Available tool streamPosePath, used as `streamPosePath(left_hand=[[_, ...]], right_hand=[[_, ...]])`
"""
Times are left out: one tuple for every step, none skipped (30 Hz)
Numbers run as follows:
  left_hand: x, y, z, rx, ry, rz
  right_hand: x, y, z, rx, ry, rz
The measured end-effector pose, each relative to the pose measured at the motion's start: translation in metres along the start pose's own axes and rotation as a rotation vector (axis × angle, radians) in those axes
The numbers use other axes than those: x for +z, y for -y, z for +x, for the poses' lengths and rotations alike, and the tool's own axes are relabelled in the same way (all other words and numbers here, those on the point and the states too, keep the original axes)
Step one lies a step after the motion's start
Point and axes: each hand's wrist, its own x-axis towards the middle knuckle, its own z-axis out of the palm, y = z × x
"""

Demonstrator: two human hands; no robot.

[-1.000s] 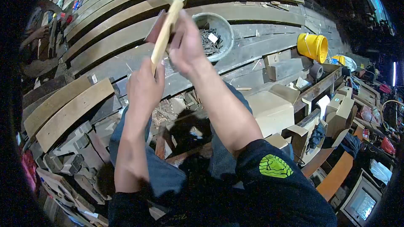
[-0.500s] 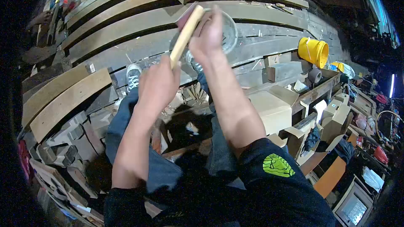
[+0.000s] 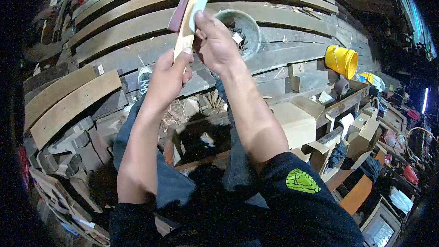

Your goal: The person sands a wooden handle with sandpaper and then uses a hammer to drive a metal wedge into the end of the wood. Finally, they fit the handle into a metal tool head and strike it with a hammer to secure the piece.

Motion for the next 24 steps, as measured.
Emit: streamPosePath(left_hand=[[0.000,0.003,0.001,0.013,-0.013,0.031],[0.001,0.004,0.000,0.011,-0.014,0.032],[0.002,0.003,-0.001,-0.002,-0.007,0.096],[0.003,0.001,-0.003,-0.014,0.003,0.161],[0.008,0.004,-0.002,-0.005,0.023,0.139],[0.009,0.003,-0.003,-0.003,0.029,0.141],[0.010,0.001,-0.004,0.007,0.055,0.183],[0.011,-0.001,-0.005,0.019,0.077,0.224],[0.013,-0.001,-0.005,-0.018,0.102,0.231],[0.014,0.000,-0.006,-0.020,0.102,0.228],[0.015,0.002,-0.006,-0.008,0.065,0.274],[0.015,-0.001,-0.006,0.006,0.026,0.322],[0.011,-0.007,-0.007,-0.063,0.043,0.296],[0.009,-0.007,-0.007,-0.065,0.046,0.298],[0.006,-0.007,-0.006,-0.050,0.056,0.313],[0.005,-0.007,-0.006,-0.035,0.066,0.327],[0.005,-0.008,-0.006,-0.072,0.097,0.286],[0.005,-0.010,-0.007,-0.072,0.100,0.286],[0.005,-0.013,-0.009,-0.032,0.136,0.304],[0.006,-0.015,-0.011,0.007,0.170,0.322],[0.007,-0.012,-0.012,0.007,0.173,0.322],[0.010,-0.006,-0.011,0.039,0.173,0.271],[0.012,0.001,-0.011,0.071,0.173,0.221],[0.014,0.001,-0.012,0.104,0.173,0.171]], right_hand=[[0.004,0.000,0.001,-0.003,-0.068,-0.223],[0.008,-0.001,0.001,-0.008,-0.136,-0.443],[0.010,-0.003,0.002,-0.058,-0.171,-0.399],[0.011,0.001,-0.001,-0.062,-0.175,-0.397],[0.012,0.009,-0.004,-0.098,-0.174,-0.382],[0.015,0.014,-0.006,-0.135,-0.174,-0.368],[0.015,0.014,-0.005,-0.170,-0.205,-0.332],[0.015,0.015,-0.005,-0.170,-0.206,-0.336],[0.013,0.014,-0.004,-0.150,-0.236,-0.277],[0.011,0.013,-0.003,-0.128,-0.266,-0.216],[0.005,0.008,0.000,-0.095,-0.232,-0.145],[0.005,0.003,0.003,-0.062,-0.158,-0.018],[0.004,0.000,0.004,0.015,-0.118,0.085],[0.002,-0.001,0.002,0.090,-0.082,0.191],[0.003,-0.001,0.001,0.087,-0.086,0.195],[0.005,0.001,-0.001,0.078,-0.083,0.158],[0.006,0.004,-0.002,0.070,-0.078,0.118],[0.012,0.008,-0.004,0.043,-0.167,0.059],[0.010,0.012,-0.005,0.051,-0.148,0.098],[0.008,0.017,-0.006,0.059,-0.128,0.137],[0.008,0.020,-0.008,0.101,-0.032,0.233],[0.008,0.021,-0.010,0.103,-0.020,0.271],[0.006,0.021,-0.009,0.103,0.055,0.282],[0.002,0.021,-0.007,0.103,0.130,0.293]])
